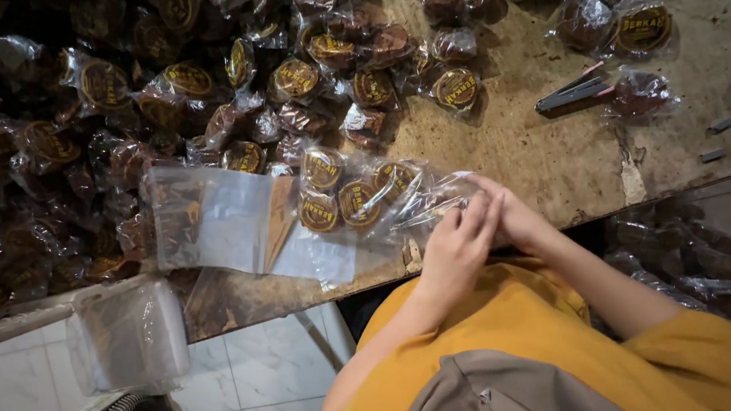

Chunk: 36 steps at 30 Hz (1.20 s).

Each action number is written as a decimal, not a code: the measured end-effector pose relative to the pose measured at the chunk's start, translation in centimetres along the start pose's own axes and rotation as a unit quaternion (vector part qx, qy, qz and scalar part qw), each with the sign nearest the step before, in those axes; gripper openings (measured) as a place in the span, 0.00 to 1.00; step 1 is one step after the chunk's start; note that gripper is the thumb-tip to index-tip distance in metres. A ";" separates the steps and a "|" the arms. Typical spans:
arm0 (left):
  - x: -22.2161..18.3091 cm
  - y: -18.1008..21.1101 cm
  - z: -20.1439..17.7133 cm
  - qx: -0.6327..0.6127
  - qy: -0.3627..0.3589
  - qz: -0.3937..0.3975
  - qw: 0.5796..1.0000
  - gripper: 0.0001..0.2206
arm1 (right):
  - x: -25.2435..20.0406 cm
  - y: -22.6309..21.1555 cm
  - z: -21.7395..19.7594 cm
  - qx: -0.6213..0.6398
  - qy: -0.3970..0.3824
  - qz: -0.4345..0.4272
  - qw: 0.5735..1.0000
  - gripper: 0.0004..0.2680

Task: Packing individually wrapped cakes into larger plastic bags and sealing them with a stapler.

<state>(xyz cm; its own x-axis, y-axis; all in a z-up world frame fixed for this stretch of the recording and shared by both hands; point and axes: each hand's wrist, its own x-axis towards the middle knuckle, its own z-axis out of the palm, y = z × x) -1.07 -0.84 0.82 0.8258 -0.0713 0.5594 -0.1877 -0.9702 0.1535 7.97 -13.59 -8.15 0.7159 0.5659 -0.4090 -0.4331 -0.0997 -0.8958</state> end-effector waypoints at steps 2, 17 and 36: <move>0.0 -0.9 -1.4 -0.033 0.018 0.034 0.999 0.23 | 0.1 2.4 -0.8 0.136 0.016 0.125 0.983 0.24; -8.3 1.5 2.9 -0.189 -0.458 -0.230 0.838 0.16 | -3.3 1.1 2.0 -0.277 0.103 -0.070 0.953 0.22; -12.2 -12.9 -2.3 -0.057 -0.105 -0.271 0.955 0.49 | -2.8 -2.2 2.7 -0.128 0.002 0.051 0.990 0.26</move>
<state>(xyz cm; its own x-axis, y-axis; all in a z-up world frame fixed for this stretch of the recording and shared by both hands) -9.94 13.11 -6.10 0.9046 0.3769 0.1992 0.2497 -0.8471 0.4690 5.41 -12.79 -4.59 0.6772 0.5392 -0.5006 -0.3508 -0.3613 -0.8639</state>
